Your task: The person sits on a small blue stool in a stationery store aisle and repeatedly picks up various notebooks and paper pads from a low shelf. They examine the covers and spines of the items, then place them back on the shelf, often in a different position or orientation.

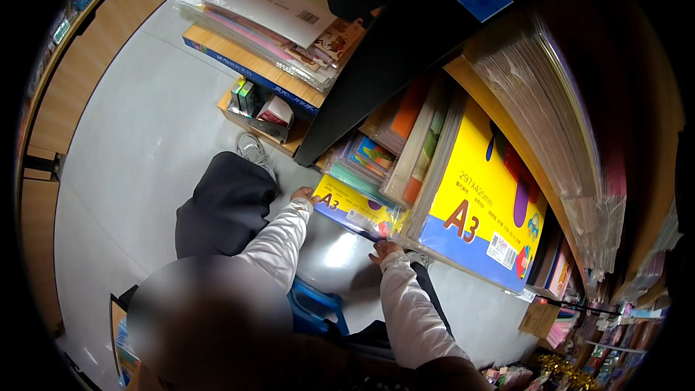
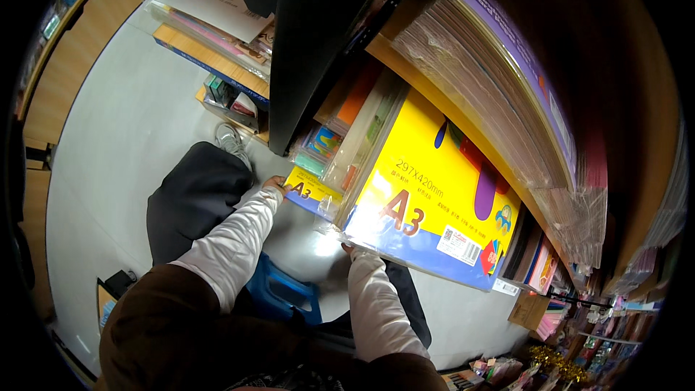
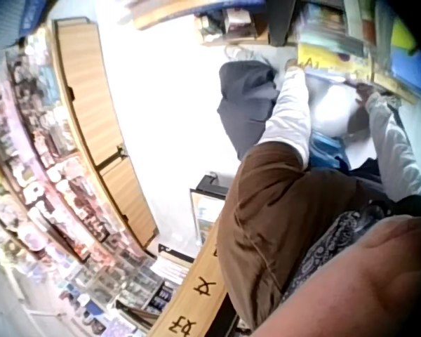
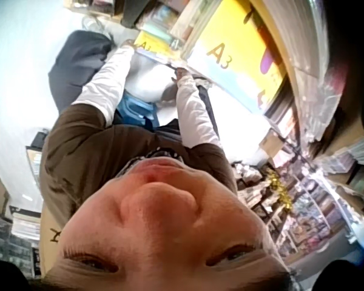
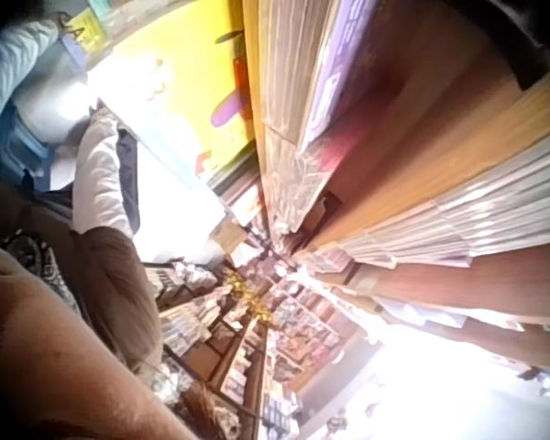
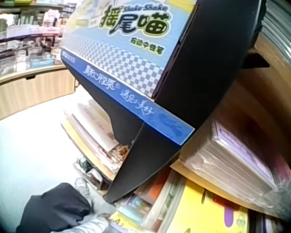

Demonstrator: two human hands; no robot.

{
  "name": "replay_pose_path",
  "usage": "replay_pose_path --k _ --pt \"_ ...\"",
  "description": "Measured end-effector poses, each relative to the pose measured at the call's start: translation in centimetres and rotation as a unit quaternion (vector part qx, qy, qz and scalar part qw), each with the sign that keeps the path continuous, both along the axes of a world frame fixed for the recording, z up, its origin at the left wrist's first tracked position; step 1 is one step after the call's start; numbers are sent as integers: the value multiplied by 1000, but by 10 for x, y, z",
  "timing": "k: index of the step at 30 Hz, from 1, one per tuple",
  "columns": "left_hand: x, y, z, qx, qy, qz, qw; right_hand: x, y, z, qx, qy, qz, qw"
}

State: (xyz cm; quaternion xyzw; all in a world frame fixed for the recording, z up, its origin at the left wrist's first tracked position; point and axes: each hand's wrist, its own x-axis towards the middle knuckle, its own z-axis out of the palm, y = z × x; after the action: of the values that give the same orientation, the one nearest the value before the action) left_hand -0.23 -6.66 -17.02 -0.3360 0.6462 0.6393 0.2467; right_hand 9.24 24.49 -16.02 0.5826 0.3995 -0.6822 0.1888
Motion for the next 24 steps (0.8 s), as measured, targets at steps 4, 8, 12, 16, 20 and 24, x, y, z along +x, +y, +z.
replay_pose_path --k 4,8,12,16,20,24 --pt "2 -14 -21 -56 30 -30 998 -4 -19 -4 -30 19 12 999" --pt "6 -18 -47 -112 74 -35 990 1 -43 24 -91 99 -37 990" --pt "4 2 -10 -22 -9 9 1000 -1 -17 29 -174 130 -119 969" --pt "3 -3 -6 -24 12 -42 999 -9 -34 58 -80 73 -51 993" --pt "-2 -8 -6 24 -64 -89 994 2 -31 64 -32 36 3 999" --pt "18 -43 -68 -264 65 -151 950 -31 -67 97 90 -43 300 949"
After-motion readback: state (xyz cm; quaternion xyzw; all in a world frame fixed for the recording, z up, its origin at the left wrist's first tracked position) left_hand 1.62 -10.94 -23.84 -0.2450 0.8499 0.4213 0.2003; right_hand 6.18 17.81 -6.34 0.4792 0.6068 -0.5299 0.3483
